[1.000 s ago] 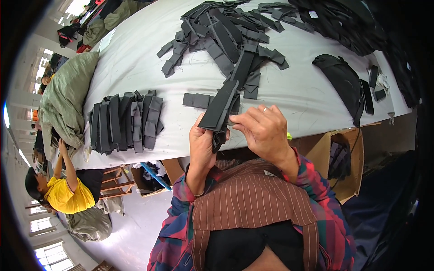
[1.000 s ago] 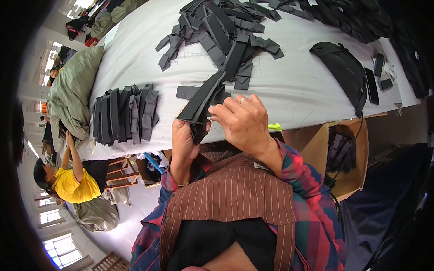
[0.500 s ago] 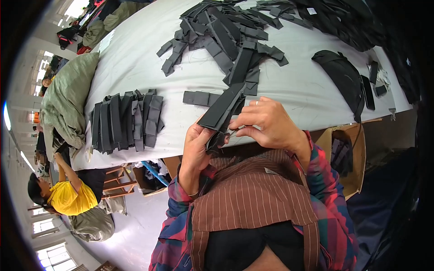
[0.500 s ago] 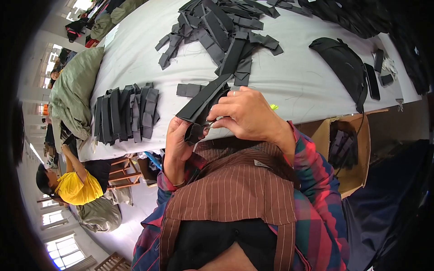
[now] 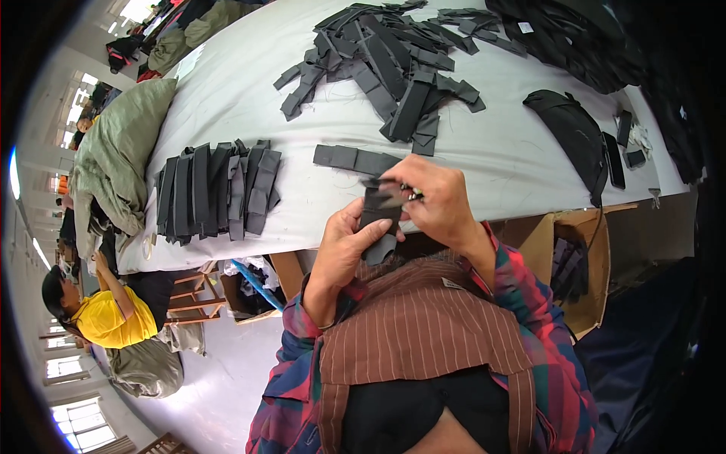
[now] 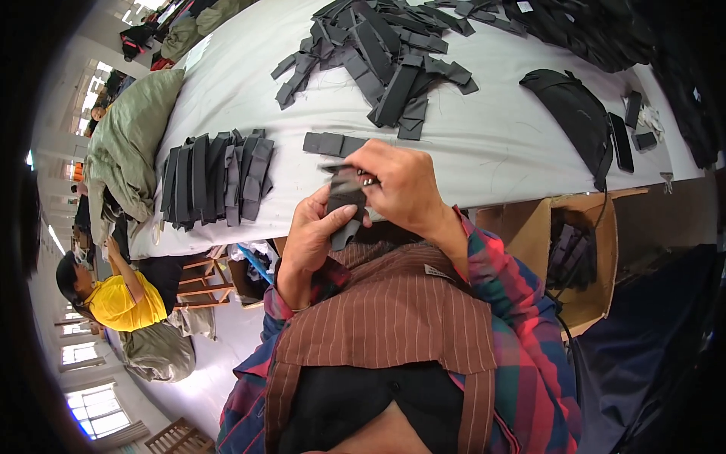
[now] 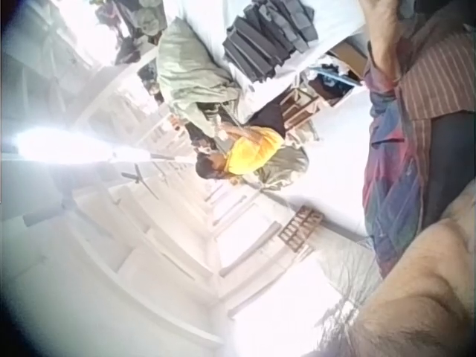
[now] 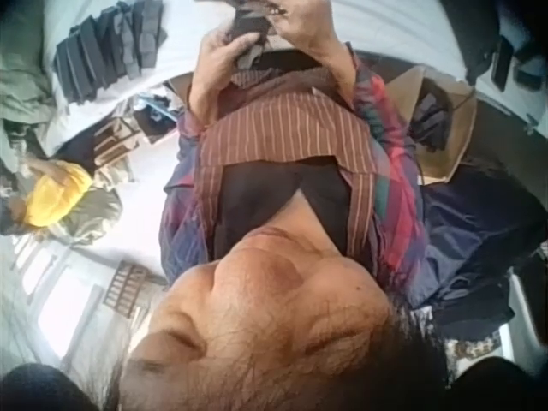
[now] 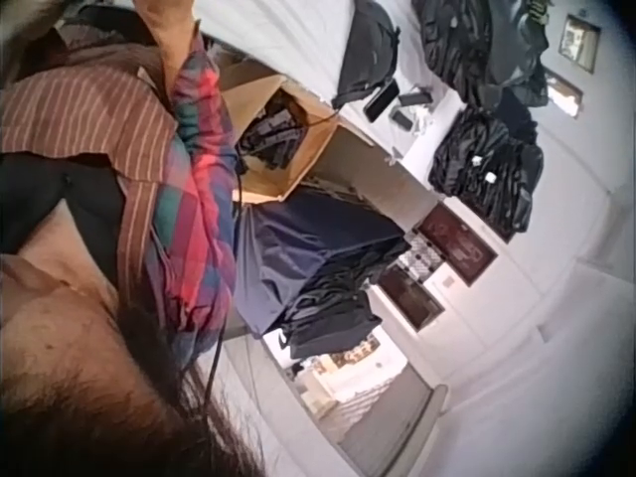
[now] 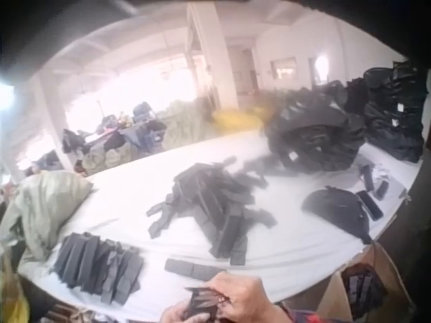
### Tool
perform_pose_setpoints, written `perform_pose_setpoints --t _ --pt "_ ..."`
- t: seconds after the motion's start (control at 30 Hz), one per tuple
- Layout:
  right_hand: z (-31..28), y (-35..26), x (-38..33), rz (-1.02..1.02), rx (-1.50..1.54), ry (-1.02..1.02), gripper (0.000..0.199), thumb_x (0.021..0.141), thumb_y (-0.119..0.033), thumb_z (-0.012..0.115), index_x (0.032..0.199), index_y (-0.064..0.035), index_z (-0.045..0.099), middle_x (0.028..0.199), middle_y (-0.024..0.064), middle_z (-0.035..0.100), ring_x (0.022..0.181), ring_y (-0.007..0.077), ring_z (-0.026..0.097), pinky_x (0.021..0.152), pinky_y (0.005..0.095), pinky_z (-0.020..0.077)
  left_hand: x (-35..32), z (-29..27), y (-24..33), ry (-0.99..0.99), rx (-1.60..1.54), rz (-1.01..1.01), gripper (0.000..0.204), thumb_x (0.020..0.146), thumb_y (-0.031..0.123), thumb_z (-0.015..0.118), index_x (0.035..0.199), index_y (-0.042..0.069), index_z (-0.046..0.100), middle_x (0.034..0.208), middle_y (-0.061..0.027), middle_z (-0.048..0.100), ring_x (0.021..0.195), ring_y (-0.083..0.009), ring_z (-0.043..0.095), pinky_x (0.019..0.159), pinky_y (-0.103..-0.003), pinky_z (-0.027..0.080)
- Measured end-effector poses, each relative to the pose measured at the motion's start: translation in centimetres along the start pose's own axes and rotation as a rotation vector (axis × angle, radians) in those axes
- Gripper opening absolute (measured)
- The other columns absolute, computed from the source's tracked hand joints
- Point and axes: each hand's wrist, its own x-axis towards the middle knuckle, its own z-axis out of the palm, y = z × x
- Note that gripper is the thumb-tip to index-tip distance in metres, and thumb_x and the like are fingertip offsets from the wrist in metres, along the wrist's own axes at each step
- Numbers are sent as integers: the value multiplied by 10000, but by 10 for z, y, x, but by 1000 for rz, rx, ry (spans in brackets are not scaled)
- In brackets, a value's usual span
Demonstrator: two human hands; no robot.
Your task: Trimming excess threads and inspecting black fabric components using small scissors.
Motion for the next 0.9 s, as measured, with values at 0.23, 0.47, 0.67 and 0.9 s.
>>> perform_pose_setpoints --t 0.23,0.47,0.67,0.9 --pt "9 0 -4 646 779 26 198 869 -148 666 727 -71 550 600 -98 419 491 13 326 435 205 237 -12 -19 -8 239 1125 720 157 910 89 586 1033 -1 622 981 -31 628 831 -108 579 761 -219 452" --pt "26 -3 -21 569 748 74 75 865 -105 659 869 -44 615 729 -53 511 655 29 456 550 185 359 -32 -6 -24 191 342 291 192 936 133 576 1054 -15 604 913 6 610 802 -45 500 699 -194 426" --pt "20 -15 -48 166 143 82 240 713 -49 718 937 -87 640 806 43 592 671 210 578 593 305 464 -32 -14 -47 329 334 365 173 925 119 591 1029 -18 601 836 24 607 757 -38 504 670 -189 430" --pt "24 -28 -67 14 -201 -11 188 642 26 625 787 -78 568 733 62 533 638 274 576 513 360 430 -30 -18 -65 232 417 346 131 908 87 595 994 -12 605 859 22 611 776 -31 511 685 -193 436"
